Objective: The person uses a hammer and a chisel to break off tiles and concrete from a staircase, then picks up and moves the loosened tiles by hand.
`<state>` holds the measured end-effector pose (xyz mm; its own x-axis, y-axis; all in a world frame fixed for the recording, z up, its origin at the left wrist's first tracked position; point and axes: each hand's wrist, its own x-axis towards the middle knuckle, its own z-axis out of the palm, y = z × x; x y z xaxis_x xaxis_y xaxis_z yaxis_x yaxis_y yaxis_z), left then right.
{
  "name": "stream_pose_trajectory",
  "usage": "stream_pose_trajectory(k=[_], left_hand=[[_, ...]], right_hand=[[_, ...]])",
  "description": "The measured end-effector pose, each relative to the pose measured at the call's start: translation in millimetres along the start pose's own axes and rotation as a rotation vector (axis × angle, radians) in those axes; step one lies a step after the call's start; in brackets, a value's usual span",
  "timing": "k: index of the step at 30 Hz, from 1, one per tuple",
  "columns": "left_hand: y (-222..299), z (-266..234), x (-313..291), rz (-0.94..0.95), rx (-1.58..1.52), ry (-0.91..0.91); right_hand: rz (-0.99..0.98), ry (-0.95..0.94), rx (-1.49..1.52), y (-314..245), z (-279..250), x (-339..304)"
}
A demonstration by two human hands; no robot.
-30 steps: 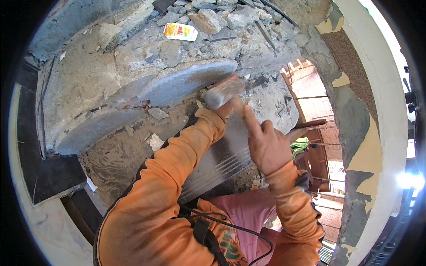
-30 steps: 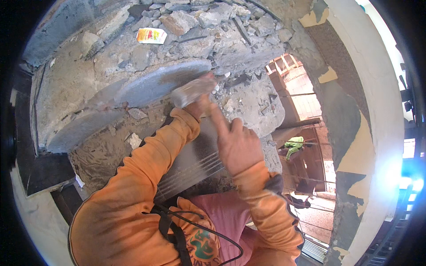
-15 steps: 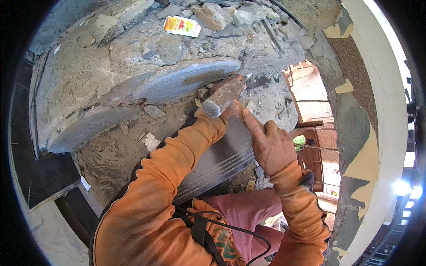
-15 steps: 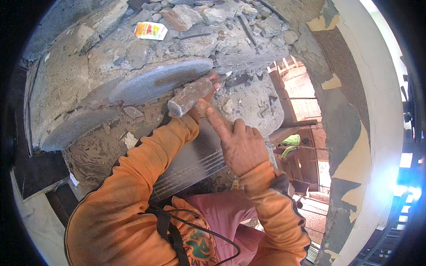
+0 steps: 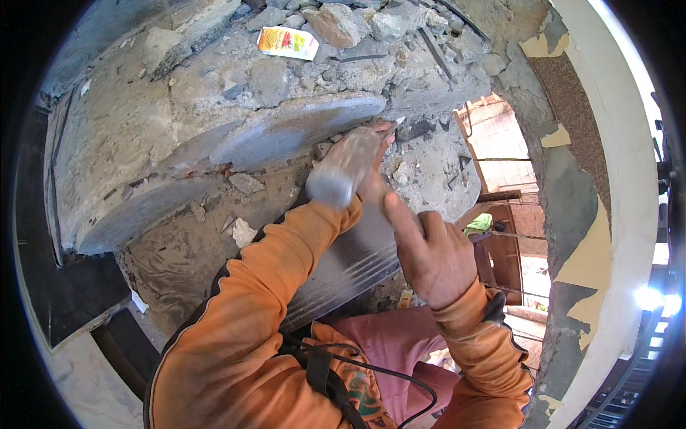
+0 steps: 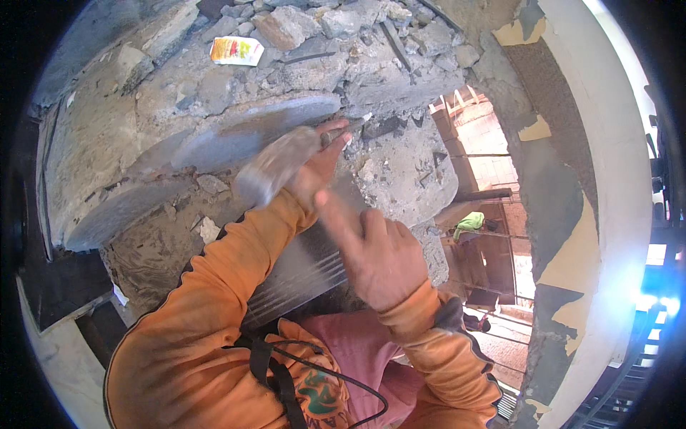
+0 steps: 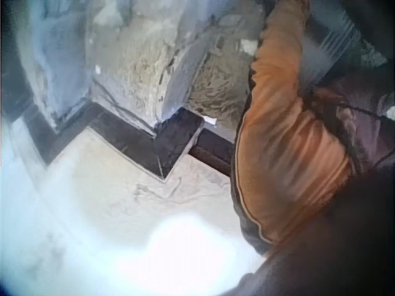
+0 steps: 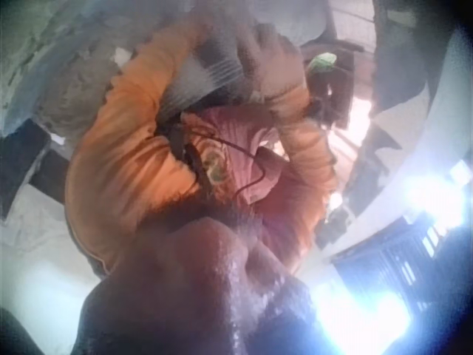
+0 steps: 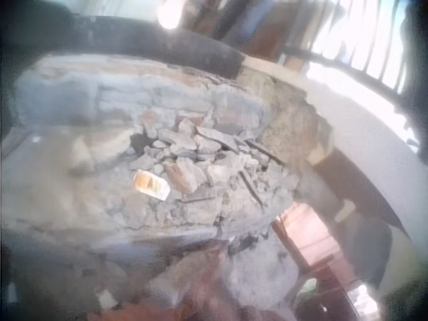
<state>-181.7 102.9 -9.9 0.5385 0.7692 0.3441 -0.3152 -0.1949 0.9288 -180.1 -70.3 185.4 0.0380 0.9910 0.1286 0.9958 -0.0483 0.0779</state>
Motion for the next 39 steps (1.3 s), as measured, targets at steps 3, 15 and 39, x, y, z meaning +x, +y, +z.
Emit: stream_pose_trajectory(k=[3,15,39], left_hand=[[-2.5,6.9,-0.6,-0.009,0.021,0.021],[22.6,13.4,7.5,0.051,0.185,0.138],[5.8,7.2,12.5,0.175,0.328,-0.206]], right_hand=[[0.010,-0.057,-0.063,9.7,-0.4,3.6],[0.091,-0.098,-0.145,6.1,-2.8,17.4],[0.384,-0.082,0.181,0.2,9.7,-2.3]])
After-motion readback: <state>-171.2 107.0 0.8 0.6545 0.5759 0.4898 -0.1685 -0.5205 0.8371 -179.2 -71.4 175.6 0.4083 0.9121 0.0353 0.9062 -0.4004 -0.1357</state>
